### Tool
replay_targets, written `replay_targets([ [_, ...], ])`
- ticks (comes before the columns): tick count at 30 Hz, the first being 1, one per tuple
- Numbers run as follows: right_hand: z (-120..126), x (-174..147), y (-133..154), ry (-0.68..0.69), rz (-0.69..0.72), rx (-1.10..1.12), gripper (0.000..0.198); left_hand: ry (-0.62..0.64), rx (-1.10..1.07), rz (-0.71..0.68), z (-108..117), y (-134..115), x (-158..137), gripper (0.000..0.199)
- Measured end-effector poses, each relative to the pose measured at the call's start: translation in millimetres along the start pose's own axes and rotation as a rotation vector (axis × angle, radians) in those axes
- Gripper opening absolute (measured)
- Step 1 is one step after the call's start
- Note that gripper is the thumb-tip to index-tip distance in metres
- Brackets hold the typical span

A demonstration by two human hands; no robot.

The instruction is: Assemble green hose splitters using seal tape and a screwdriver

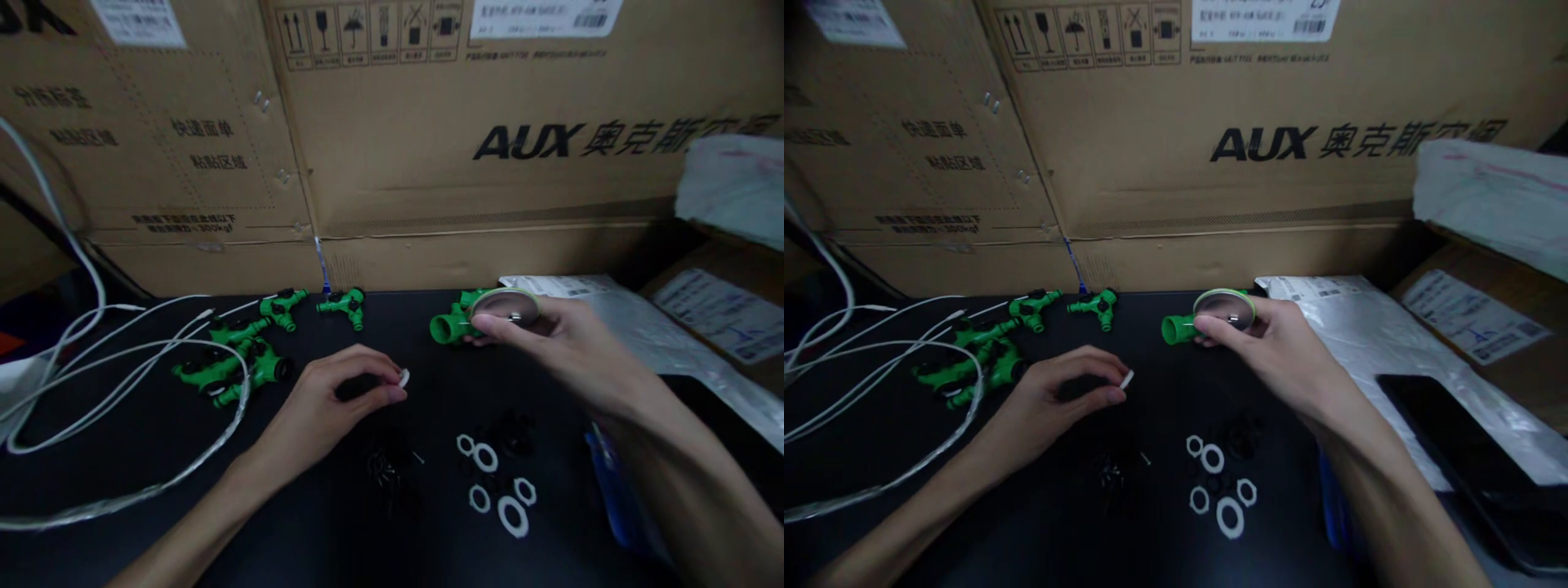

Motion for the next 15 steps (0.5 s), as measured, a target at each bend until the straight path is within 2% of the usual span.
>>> replay_targets([
  [4,5,3,-5,0.05,-0.031,0.044,0.038,0.219,0.165,0.173,-27,12,8,0.007],
  [8,0,3,-5,0.091,-0.032,0.081,0.038,0.37,0.243,0.202,-60,10,16,0.015],
  [12,0,2,-6,0.099,-0.04,0.147,0.035,0.447,0.129,0.202,-83,3,17,0.025],
  [15,2,1,-8,0.093,-0.056,0.208,0.034,0.436,0.043,0.232,-79,2,15,0.03],
])
Point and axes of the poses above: each hand's wrist, its own x-axis towards the middle knuckle, its own z-axis out of the back of the hand, y = z × x, the point moved 6 cm from there along x, towards the middle knuckle, and after that the axes turned 14 degrees about -x, right-handed, at the moved point
